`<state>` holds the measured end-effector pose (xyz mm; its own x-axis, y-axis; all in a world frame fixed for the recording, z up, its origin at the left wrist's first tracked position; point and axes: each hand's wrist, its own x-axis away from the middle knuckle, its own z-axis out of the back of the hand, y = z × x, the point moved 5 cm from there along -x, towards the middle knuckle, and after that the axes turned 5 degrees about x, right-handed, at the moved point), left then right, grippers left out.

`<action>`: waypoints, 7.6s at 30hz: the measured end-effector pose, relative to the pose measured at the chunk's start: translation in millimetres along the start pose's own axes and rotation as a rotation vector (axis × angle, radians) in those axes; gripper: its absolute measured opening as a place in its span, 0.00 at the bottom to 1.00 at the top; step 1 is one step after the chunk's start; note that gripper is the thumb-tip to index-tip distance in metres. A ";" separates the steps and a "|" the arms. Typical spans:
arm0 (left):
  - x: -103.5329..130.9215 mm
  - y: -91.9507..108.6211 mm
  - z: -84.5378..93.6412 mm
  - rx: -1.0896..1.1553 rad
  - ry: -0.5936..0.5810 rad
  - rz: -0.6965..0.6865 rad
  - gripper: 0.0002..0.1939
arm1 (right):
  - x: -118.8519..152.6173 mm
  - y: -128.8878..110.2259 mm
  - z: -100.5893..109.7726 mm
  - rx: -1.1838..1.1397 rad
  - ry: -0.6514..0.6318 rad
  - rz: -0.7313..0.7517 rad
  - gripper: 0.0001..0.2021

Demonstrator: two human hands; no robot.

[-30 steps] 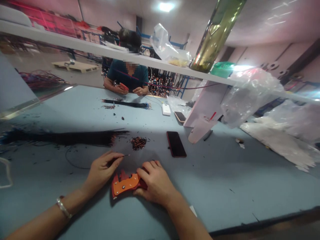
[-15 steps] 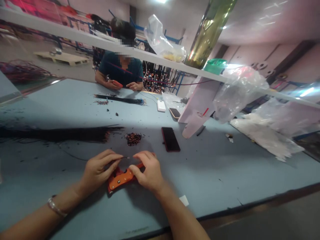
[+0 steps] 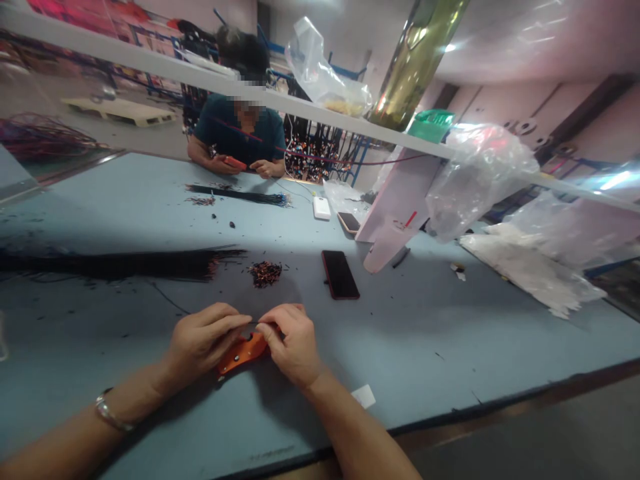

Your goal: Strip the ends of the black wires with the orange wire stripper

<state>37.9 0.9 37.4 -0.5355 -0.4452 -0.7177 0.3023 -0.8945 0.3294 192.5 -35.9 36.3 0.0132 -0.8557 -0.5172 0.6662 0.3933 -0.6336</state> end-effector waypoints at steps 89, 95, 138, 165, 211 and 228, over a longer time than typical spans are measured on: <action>15.0 -53.9 7.0 0.105 0.192 0.668 0.10 | 1.8 50.7 41.2 -0.761 -0.089 -0.544 0.19; 11.7 -50.9 7.5 0.121 0.204 0.650 0.10 | 6.1 52.1 31.0 -1.188 0.072 -0.511 0.20; 10.4 -49.1 12.1 0.099 0.263 0.671 0.09 | 27.0 16.0 -24.9 -1.113 -0.437 -0.696 0.23; 18.4 -50.4 -2.6 0.499 0.220 0.823 0.10 | 22.5 8.2 -3.7 0.265 -0.229 0.108 0.35; 6.4 -23.4 -4.9 0.733 0.163 0.907 0.12 | 8.9 -7.2 -11.6 0.117 -0.278 -0.020 0.34; 8.3 -25.2 -7.1 0.783 0.163 0.871 0.09 | 9.9 -6.1 -11.1 0.302 -0.166 0.115 0.27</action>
<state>31.4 20.0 18.8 -0.2644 -0.9574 -0.1164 -0.0806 -0.0984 0.9919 180.3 -43.1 28.6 0.2057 -0.8644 -0.4589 0.8432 0.3945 -0.3651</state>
